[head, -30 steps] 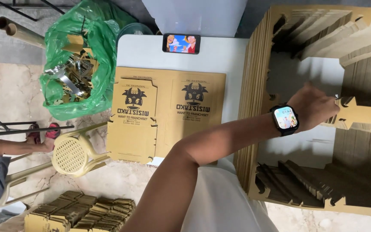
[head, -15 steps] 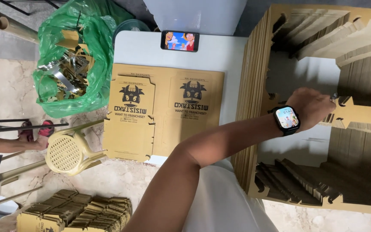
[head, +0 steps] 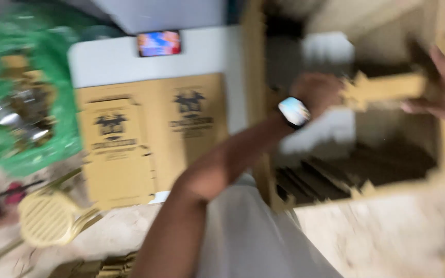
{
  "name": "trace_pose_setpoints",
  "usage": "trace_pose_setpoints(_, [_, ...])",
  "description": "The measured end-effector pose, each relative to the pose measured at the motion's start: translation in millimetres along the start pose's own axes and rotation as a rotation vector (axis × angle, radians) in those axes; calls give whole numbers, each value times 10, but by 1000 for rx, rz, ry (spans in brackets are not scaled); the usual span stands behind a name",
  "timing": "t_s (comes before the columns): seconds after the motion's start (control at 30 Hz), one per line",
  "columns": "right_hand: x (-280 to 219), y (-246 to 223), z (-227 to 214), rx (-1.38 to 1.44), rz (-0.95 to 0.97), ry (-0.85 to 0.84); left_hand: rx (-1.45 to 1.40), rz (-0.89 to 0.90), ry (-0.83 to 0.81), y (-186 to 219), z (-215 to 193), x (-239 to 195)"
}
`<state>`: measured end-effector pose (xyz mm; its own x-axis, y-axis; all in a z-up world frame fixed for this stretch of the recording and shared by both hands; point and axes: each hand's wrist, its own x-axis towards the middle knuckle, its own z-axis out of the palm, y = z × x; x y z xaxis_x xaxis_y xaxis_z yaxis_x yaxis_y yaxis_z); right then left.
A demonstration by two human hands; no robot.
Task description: Removing the outer waste frames from die-cut cardboard sheets and stacking the finished pieces on a table.
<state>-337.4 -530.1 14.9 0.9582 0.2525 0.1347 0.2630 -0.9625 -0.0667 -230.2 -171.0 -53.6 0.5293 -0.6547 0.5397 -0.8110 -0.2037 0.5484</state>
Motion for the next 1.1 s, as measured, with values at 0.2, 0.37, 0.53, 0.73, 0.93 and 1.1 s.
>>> trace_pose_setpoints(0.2, [-29, -2254, -1669, 4, 343, -5, 310, -143, -340, 347, -629, 136])
trace_pose_setpoints(0.37, [-414, -3318, -1728, 39, 507, -49, 399, -211, -539, 347, -749, 145])
trace_pose_setpoints(0.53, [-941, -3582, -930, 42, 951, -163, 406, -260, -634, 339, -850, 216])
trace_pose_setpoints(0.73, [-1095, -3605, -808, 112, 848, 4, 448, -188, -524, 176, -747, 126])
trace_pose_setpoints(0.93, [-1176, -3608, -669, 72, 808, 96, 462, -247, -609, 158, -703, 168])
trace_pose_setpoints(1.1, [-1139, -3633, -724, 83, 857, 62, 414, -255, -594, 158, -721, 161])
